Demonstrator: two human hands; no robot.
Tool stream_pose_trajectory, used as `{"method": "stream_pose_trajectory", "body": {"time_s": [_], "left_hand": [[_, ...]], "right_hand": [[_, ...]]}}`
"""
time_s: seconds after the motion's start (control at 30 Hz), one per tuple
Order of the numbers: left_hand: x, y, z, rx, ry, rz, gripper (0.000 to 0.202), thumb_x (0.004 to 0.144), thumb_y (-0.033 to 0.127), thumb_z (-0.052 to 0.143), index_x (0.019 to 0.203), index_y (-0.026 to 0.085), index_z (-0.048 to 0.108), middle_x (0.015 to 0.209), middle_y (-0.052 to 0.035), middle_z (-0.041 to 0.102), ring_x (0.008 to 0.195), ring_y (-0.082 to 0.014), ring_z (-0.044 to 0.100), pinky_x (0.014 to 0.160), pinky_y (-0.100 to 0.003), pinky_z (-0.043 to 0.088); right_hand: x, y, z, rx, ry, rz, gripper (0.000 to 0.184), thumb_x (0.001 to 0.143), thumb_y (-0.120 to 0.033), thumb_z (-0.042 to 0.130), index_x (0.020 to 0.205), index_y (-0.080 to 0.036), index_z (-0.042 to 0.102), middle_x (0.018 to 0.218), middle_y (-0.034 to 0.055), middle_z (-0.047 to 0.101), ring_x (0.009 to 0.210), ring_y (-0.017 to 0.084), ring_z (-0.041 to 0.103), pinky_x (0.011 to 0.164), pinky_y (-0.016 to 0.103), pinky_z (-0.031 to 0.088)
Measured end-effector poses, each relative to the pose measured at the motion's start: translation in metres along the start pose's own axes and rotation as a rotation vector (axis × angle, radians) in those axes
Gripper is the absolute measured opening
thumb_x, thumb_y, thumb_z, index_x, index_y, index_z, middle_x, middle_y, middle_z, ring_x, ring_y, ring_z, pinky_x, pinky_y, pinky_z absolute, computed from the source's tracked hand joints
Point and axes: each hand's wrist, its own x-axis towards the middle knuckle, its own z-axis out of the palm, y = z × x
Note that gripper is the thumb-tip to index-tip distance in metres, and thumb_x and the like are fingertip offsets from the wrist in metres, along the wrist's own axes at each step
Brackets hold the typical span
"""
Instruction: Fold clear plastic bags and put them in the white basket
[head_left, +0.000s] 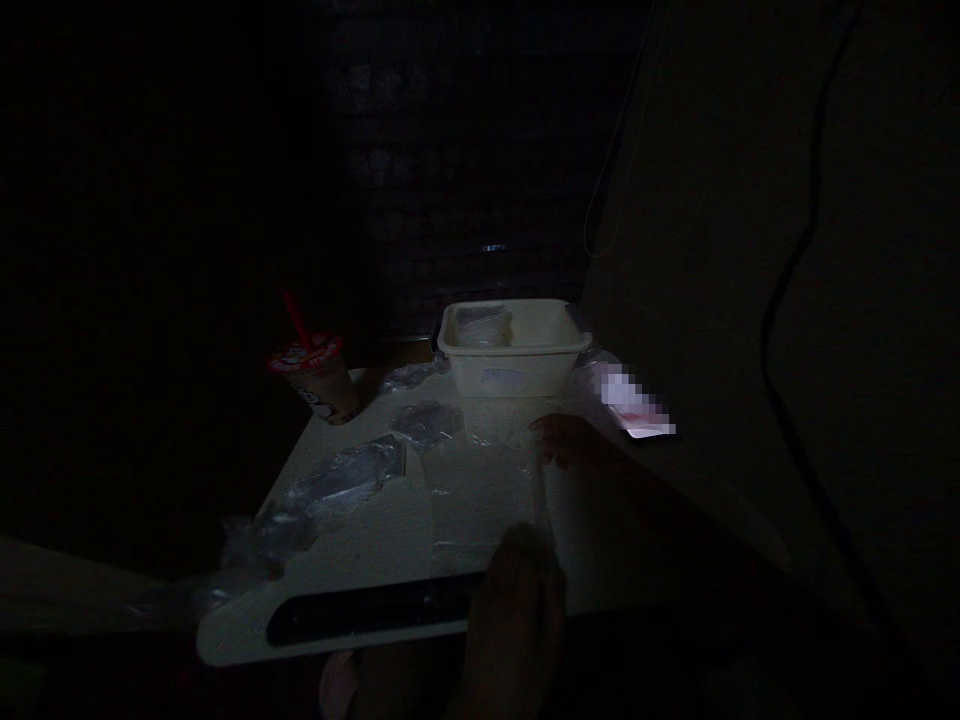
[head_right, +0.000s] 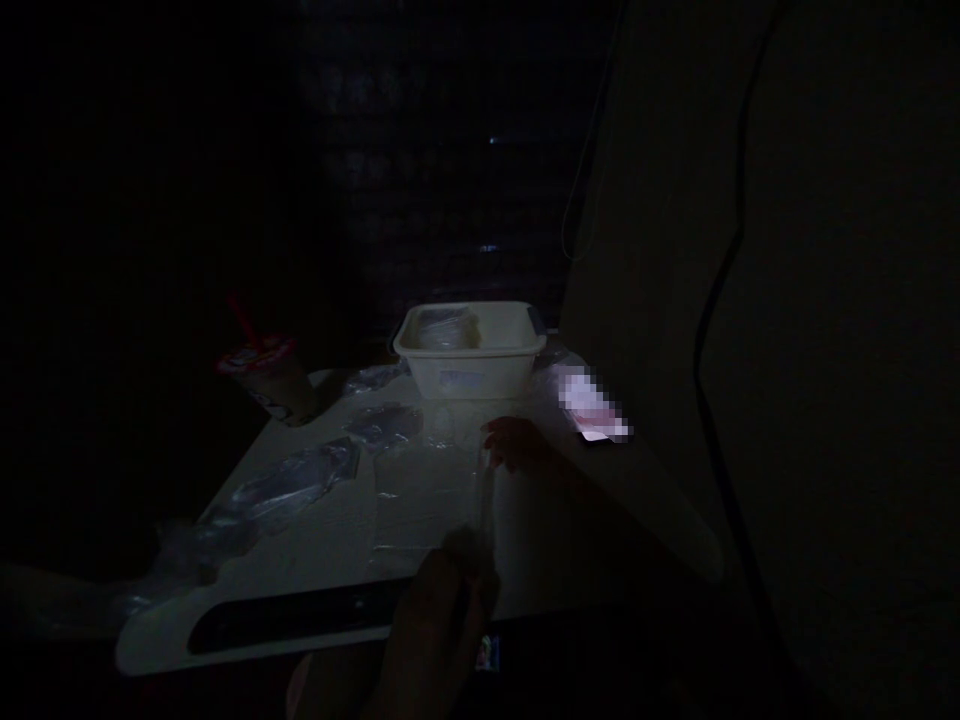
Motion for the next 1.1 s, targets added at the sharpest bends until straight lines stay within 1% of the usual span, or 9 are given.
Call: {"method": "stream_pose_trajectory", "body": {"time_s": [0.07,0.2,0.3,0.47,0.67,0.87,0.93,1.0,1.1], "left_hand": [[0.000,0.000,-0.001,-0.033,-0.026,-0.013,0.019,0.078,0.013,0.033,0.085,0.016,0.050,0.082,-0.0067,0.057,0.075,-0.0148,0.056,0.064,-0.027,0.050],[0.001,0.000,-0.001,-0.083,-0.064,-0.014,0.019,0.079,0.013,0.033,0.088,0.016,0.050,0.084,-0.0068,0.056,0.078,-0.0149,0.055,0.069,-0.029,0.049],[0.000,0.000,-0.001,-0.100,-0.063,-0.006,0.021,0.079,0.012,0.033,0.091,0.015,0.051,0.085,-0.0070,0.056,0.079,-0.0150,0.055,0.071,-0.030,0.049],[-0.001,-0.001,0.000,-0.071,-0.059,0.015,0.024,0.078,0.011,0.033,0.093,0.013,0.052,0.091,-0.0095,0.056,0.085,-0.0167,0.053,0.076,-0.033,0.047],[-0.001,0.000,-0.001,-0.003,0.083,0.048,0.015,0.073,0.012,0.042,0.071,0.016,0.056,0.080,-0.0057,0.057,0.082,-0.0186,0.051,0.072,-0.037,0.045],[-0.001,0.001,-0.012,0.042,0.097,0.033,0.014,0.072,0.018,0.045,0.060,0.017,0.052,0.076,-0.0046,0.056,0.079,-0.0185,0.050,0.070,-0.037,0.043],[0.002,-0.002,-0.015,0.059,0.098,0.051,0.013,0.074,0.019,0.042,0.068,0.017,0.053,0.078,-0.0056,0.057,0.079,-0.0185,0.050,0.070,-0.038,0.043],[0.005,-0.003,-0.016,0.092,0.060,0.105,0.019,0.077,0.017,0.039,0.089,0.015,0.053,0.091,-0.0077,0.058,0.090,-0.0196,0.050,0.075,-0.038,0.043],[0.012,-0.003,-0.013,0.176,-0.075,0.217,0.038,0.078,0.016,0.037,0.116,0.014,0.038,0.118,-0.0096,0.046,0.110,-0.0203,0.038,0.086,-0.040,0.039]], "right_hand": [[0.000,0.010,-0.003,-0.082,-0.031,-0.031,0.023,0.054,-0.020,0.053,0.076,-0.014,0.054,0.046,-0.0038,0.053,0.035,0.006,0.045,0.031,0.016,0.028],[0.003,0.021,-0.002,-0.129,-0.198,-0.099,0.026,0.054,-0.025,0.053,0.076,-0.012,0.056,0.061,0.0007,0.061,0.036,0.005,0.045,0.034,0.016,0.030],[0.008,0.024,0.001,-0.142,-0.251,-0.089,0.029,0.055,-0.026,0.053,0.081,-0.012,0.056,0.055,-0.0015,0.058,0.035,0.005,0.045,0.034,0.017,0.031],[0.013,0.026,0.004,-0.162,-0.242,-0.102,0.030,0.054,-0.019,0.054,0.083,-0.012,0.056,0.050,-0.0045,0.053,0.036,0.005,0.046,0.036,0.016,0.033],[0.009,0.022,0.006,-0.399,-0.185,-0.171,0.031,0.056,-0.012,0.048,0.085,-0.009,0.058,0.053,-0.0007,0.057,0.043,0.009,0.050,0.042,0.019,0.037],[0.006,0.022,0.007,-0.569,-0.125,-0.252,0.032,0.057,-0.009,0.046,0.087,-0.011,0.059,0.059,0.0008,0.059,0.052,0.010,0.053,0.049,0.019,0.039],[0.006,0.024,0.008,-0.605,-0.101,-0.262,0.031,0.058,-0.009,0.047,0.086,-0.011,0.060,0.060,0.0014,0.060,0.053,0.010,0.053,0.049,0.020,0.040],[0.005,0.025,0.010,-0.633,-0.071,-0.274,0.031,0.058,-0.009,0.047,0.085,-0.012,0.061,0.061,0.0019,0.060,0.054,0.011,0.053,0.050,0.020,0.040],[0.004,0.028,0.012,-0.656,-0.015,-0.305,0.030,0.059,-0.010,0.046,0.085,-0.013,0.061,0.065,0.0025,0.061,0.056,0.011,0.053,0.052,0.020,0.040]]}}
